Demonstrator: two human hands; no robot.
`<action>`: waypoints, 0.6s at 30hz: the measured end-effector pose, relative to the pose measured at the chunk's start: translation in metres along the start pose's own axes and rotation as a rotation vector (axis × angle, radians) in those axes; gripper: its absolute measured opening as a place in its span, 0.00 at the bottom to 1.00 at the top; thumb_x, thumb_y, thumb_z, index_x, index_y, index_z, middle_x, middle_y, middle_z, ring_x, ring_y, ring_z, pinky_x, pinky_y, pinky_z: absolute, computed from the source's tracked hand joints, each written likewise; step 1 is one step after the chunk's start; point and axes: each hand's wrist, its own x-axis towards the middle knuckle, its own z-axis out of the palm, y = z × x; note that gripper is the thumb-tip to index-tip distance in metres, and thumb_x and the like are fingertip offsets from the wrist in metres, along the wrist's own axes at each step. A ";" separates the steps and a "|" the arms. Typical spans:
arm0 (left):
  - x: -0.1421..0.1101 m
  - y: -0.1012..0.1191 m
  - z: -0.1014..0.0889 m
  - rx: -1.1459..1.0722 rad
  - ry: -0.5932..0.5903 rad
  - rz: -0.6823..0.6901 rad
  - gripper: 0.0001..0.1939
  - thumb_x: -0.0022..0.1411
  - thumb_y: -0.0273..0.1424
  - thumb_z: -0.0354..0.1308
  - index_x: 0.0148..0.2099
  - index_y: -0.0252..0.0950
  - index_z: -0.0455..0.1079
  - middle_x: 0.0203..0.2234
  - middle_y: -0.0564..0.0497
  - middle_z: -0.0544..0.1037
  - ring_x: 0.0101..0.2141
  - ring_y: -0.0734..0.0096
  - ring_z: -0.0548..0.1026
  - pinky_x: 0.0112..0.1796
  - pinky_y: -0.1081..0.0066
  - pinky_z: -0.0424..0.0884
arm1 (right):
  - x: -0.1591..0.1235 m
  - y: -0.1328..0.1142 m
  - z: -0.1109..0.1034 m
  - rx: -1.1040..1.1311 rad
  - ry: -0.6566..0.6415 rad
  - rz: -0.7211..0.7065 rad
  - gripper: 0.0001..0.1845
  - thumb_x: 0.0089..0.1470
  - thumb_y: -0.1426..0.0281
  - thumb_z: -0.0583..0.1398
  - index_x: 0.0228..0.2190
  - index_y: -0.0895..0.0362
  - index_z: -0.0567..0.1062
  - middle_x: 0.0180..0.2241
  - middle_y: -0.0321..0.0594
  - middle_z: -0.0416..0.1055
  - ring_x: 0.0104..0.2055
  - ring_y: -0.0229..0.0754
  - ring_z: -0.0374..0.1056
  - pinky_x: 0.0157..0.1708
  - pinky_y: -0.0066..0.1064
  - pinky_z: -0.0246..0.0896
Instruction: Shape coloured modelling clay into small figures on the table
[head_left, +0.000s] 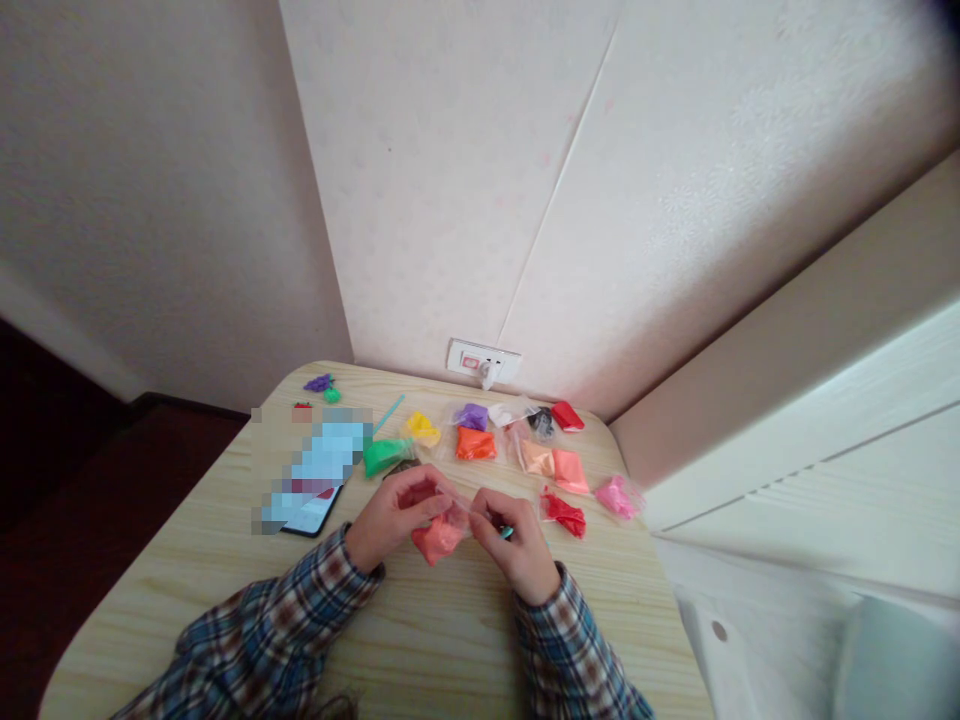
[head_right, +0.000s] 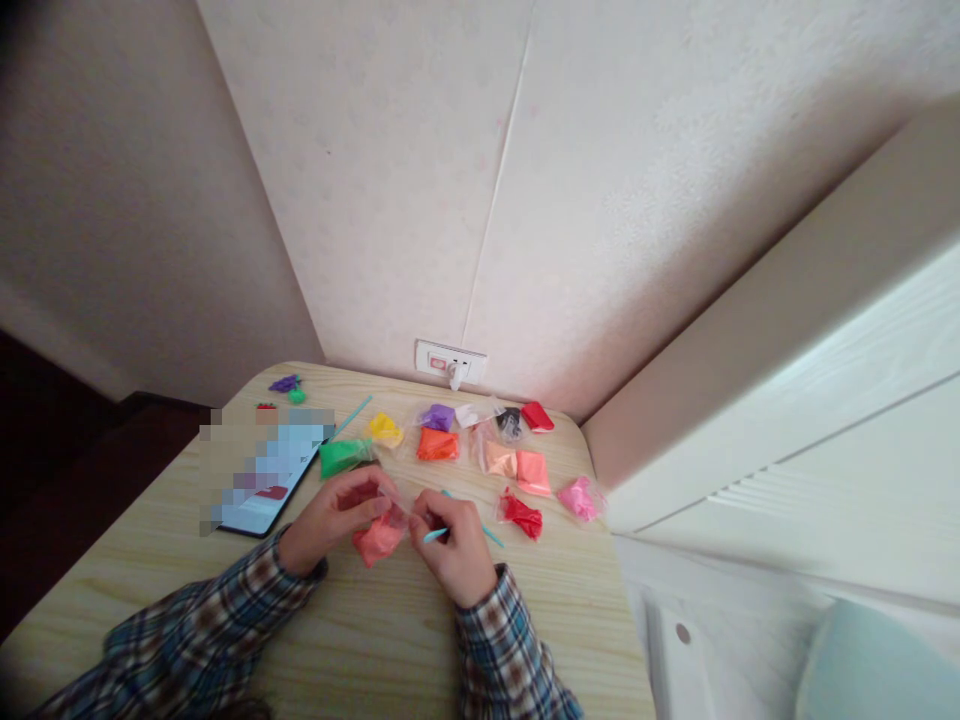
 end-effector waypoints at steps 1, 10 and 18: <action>0.000 0.000 -0.001 -0.002 0.009 0.004 0.10 0.48 0.35 0.62 0.28 0.32 0.69 0.21 0.54 0.75 0.24 0.73 0.72 0.27 0.75 0.67 | 0.000 0.000 0.000 0.001 0.002 -0.001 0.12 0.49 0.69 0.53 0.17 0.57 0.59 0.16 0.28 0.50 0.20 0.31 0.47 0.20 0.24 0.41; -0.003 -0.002 0.003 0.003 0.018 0.008 0.09 0.49 0.33 0.61 0.26 0.32 0.69 0.18 0.55 0.72 0.22 0.77 0.70 0.25 0.78 0.66 | 0.000 0.000 0.001 0.013 -0.047 -0.020 0.13 0.52 0.66 0.53 0.19 0.58 0.63 0.16 0.29 0.53 0.20 0.31 0.48 0.20 0.24 0.42; -0.002 -0.001 0.005 -0.006 0.055 -0.049 0.11 0.47 0.35 0.62 0.28 0.32 0.67 0.20 0.54 0.74 0.23 0.75 0.72 0.26 0.76 0.68 | -0.001 0.001 0.000 -0.007 -0.022 -0.024 0.14 0.52 0.68 0.52 0.17 0.58 0.61 0.16 0.28 0.50 0.20 0.31 0.46 0.20 0.25 0.41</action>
